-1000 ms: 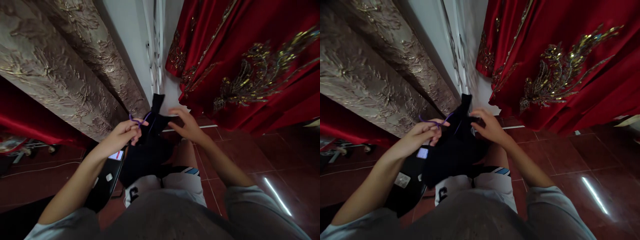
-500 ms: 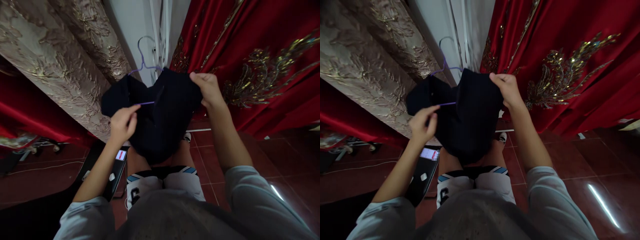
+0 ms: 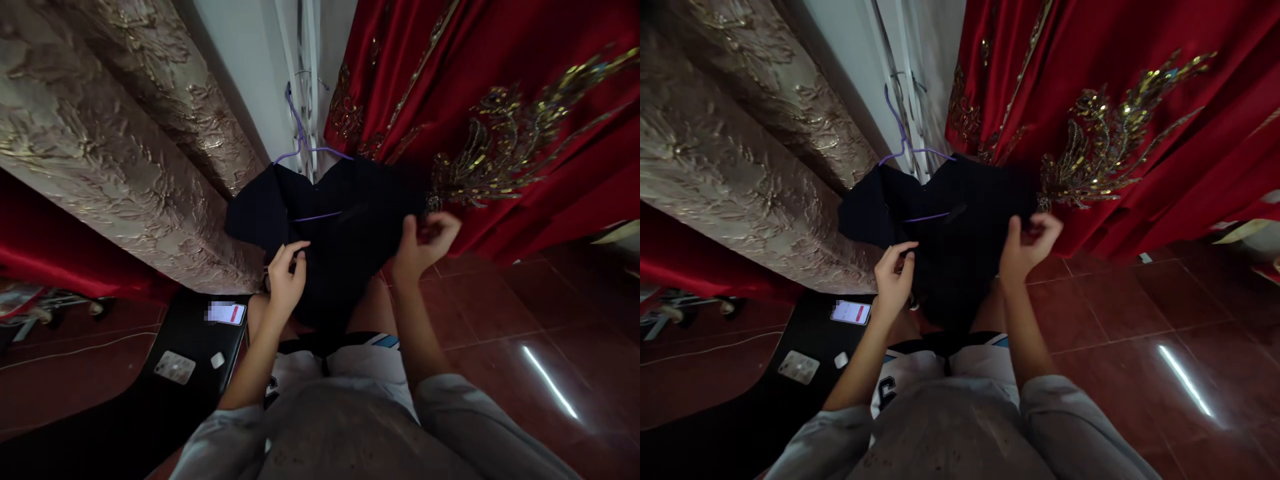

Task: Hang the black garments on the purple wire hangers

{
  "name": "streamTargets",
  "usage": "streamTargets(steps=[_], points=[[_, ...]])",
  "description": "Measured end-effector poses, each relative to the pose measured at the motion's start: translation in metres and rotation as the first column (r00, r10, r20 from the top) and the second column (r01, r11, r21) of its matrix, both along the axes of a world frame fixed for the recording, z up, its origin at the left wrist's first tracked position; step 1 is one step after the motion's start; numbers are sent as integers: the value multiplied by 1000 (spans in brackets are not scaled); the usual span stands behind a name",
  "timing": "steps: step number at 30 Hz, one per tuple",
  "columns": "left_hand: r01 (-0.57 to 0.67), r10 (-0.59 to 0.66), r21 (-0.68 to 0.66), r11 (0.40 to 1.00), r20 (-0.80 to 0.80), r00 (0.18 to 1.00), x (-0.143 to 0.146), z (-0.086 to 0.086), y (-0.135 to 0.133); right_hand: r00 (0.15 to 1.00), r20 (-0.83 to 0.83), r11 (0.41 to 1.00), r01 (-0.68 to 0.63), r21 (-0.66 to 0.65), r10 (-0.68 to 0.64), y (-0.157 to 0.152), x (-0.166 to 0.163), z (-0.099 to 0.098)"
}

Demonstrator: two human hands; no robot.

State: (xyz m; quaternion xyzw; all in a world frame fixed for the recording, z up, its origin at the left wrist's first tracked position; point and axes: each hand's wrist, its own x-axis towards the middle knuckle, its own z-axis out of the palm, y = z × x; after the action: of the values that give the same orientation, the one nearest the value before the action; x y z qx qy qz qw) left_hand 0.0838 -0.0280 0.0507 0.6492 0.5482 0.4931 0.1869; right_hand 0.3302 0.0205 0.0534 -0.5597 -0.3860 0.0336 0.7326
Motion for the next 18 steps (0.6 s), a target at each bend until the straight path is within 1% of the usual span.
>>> streamTargets(steps=[1, 2, 3, 4, 5, 6, 7, 9, 10, 12, 13, 14, 15, 17, 18], points=[[-23, 24, -13, 1000, 68, 997, 9, -2, -6, 998, -18, 994, -61, -90, 60, -13, -15, -13], [-44, 48, -28, 999, 132, 990, 18, -3, -11, 966, -43, 938, -256, -232, 253, -25, -32, -27], [-62, 69, -43, 997, 189, 979, 26, -4, -16, 867, -113, 784, -489, -383, 486, -37, -48, -40], [-76, 87, -56, 996, 238, 967, 34, -3, -21, 714, -210, 567, -671, -477, 668, -46, -64, -51], [-84, 100, -69, 994, 276, 956, 40, -2, -24, 595, -299, 416, -767, -488, 746, -53, -78, -59], [-85, 106, -81, 993, 305, 946, 44, -1, -27, 523, -356, 337, -817, -468, 774, -58, -89, -65], [-81, 107, -93, 992, 327, 939, 47, 0, -29, 497, -387, 324, -842, -432, 777, -60, -97, -68], [-77, 111, -108, 991, 358, 927, 48, 0, -32, 518, -407, 388, -848, -362, 752, -60, -104, -68], [-86, 121, -110, 990, 373, 920, 45, -1, -33, 522, -415, 404, -848, -343, 745, -57, -105, -66], [-122, 154, -103, 987, 398, 904, 35, -10, -32, 508, -440, 395, -859, -326, 741, -52, -101, -63], [-125, 157, -106, 986, 398, 904, 29, -18, -30, 496, -459, 380, -866, -325, 737, -50, -99, -63], [-97, 136, -121, 988, 381, 915, 22, -27, -27, 483, -480, 359, -873, -330, 732, -49, -97, -63], [-34, 86, -151, 988, 348, 933, 16, -36, -23, 462, -502, 323, -883, -341, 731, -47, -95, -64], [117, -51, -230, 966, 276, 960, 10, -56, -12, 399, -532, 216, -902, -374, 747, -44, -91, -65], [162, -93, -254, 954, 261, 961, 9, -65, -7, 378, -528, 175, -902, -394, 760, -41, -90, -63]])
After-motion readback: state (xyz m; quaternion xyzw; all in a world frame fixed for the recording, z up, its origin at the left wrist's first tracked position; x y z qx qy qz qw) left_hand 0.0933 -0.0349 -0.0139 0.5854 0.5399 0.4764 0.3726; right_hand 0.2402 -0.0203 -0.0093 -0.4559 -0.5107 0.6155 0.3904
